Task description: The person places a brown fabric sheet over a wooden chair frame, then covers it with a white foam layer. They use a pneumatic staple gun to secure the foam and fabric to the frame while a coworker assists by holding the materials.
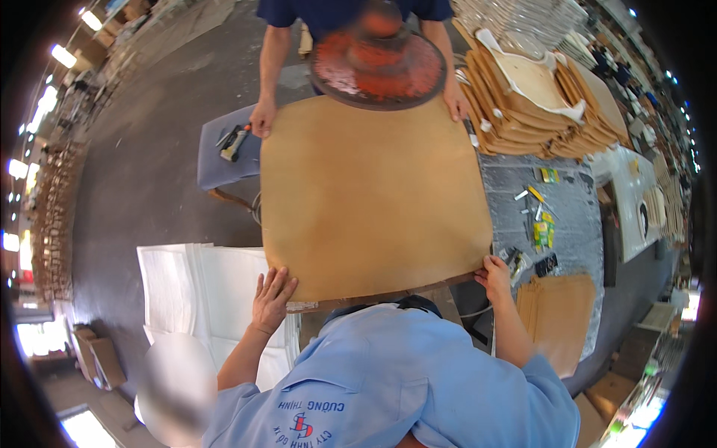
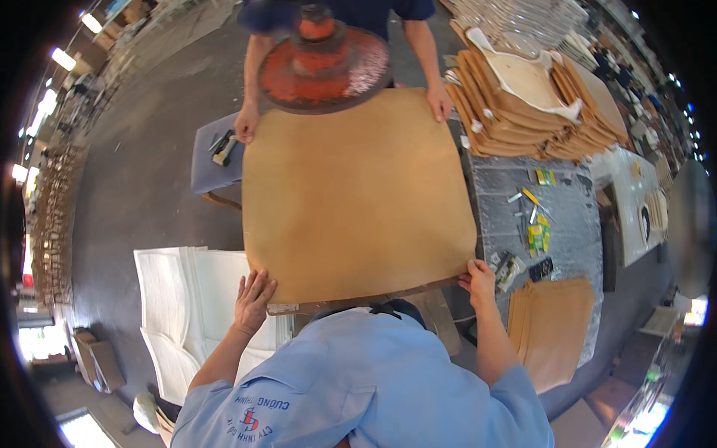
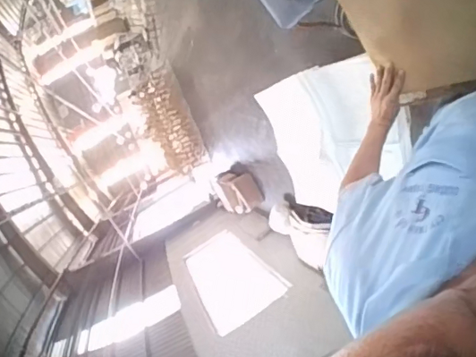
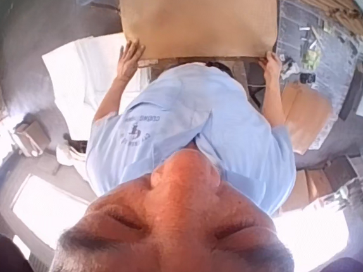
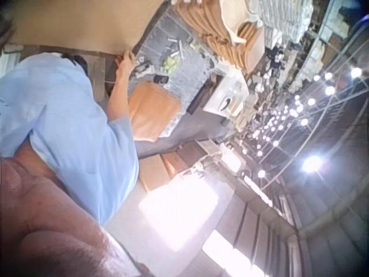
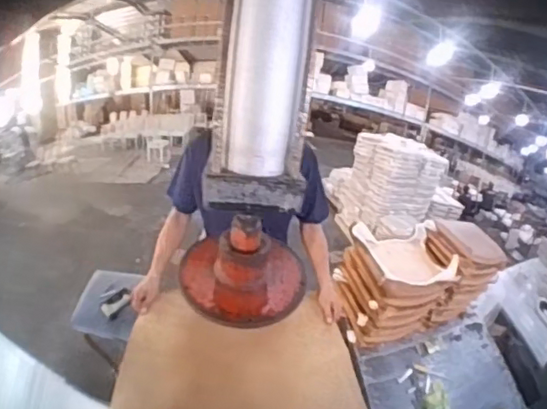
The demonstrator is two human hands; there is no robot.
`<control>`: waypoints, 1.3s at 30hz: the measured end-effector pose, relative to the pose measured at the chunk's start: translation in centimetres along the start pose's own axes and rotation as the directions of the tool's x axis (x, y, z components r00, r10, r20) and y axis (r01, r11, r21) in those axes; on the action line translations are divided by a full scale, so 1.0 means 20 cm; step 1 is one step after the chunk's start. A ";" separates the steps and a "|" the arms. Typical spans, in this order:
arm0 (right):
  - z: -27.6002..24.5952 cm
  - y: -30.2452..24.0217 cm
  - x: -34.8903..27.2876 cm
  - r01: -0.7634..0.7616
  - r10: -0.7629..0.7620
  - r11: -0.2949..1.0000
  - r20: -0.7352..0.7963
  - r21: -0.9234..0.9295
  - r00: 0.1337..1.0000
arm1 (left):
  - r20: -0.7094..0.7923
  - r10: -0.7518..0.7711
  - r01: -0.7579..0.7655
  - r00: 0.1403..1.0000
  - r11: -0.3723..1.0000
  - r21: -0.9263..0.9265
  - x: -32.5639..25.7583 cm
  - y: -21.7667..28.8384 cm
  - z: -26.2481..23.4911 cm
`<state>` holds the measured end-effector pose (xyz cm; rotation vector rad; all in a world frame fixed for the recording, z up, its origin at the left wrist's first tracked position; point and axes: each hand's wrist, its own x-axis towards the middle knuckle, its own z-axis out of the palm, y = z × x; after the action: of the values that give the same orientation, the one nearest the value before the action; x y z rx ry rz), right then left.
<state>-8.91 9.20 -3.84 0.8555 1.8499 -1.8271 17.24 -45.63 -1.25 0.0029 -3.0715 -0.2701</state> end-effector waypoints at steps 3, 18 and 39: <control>-0.05 -0.02 0.00 0.160 -0.183 0.965 -0.099 -0.206 0.978 | 0.041 -0.028 0.029 0.999 0.999 -0.026 0.00 0.01 -0.02; 1.42 -0.03 -0.67 0.998 -0.071 0.052 0.997 0.033 -0.029 | -0.032 -0.329 0.318 0.944 0.930 -0.183 -0.13 0.28 0.03; 1.64 0.24 -0.96 0.808 0.039 -0.460 0.901 -0.368 0.433 | 0.047 -0.983 0.962 0.178 0.164 -0.216 -1.98 -1.06 0.80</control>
<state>3.86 -26.25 3.32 -1.3897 2.3348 0.0620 55.85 -63.50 -23.00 1.9834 -2.3210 -0.5694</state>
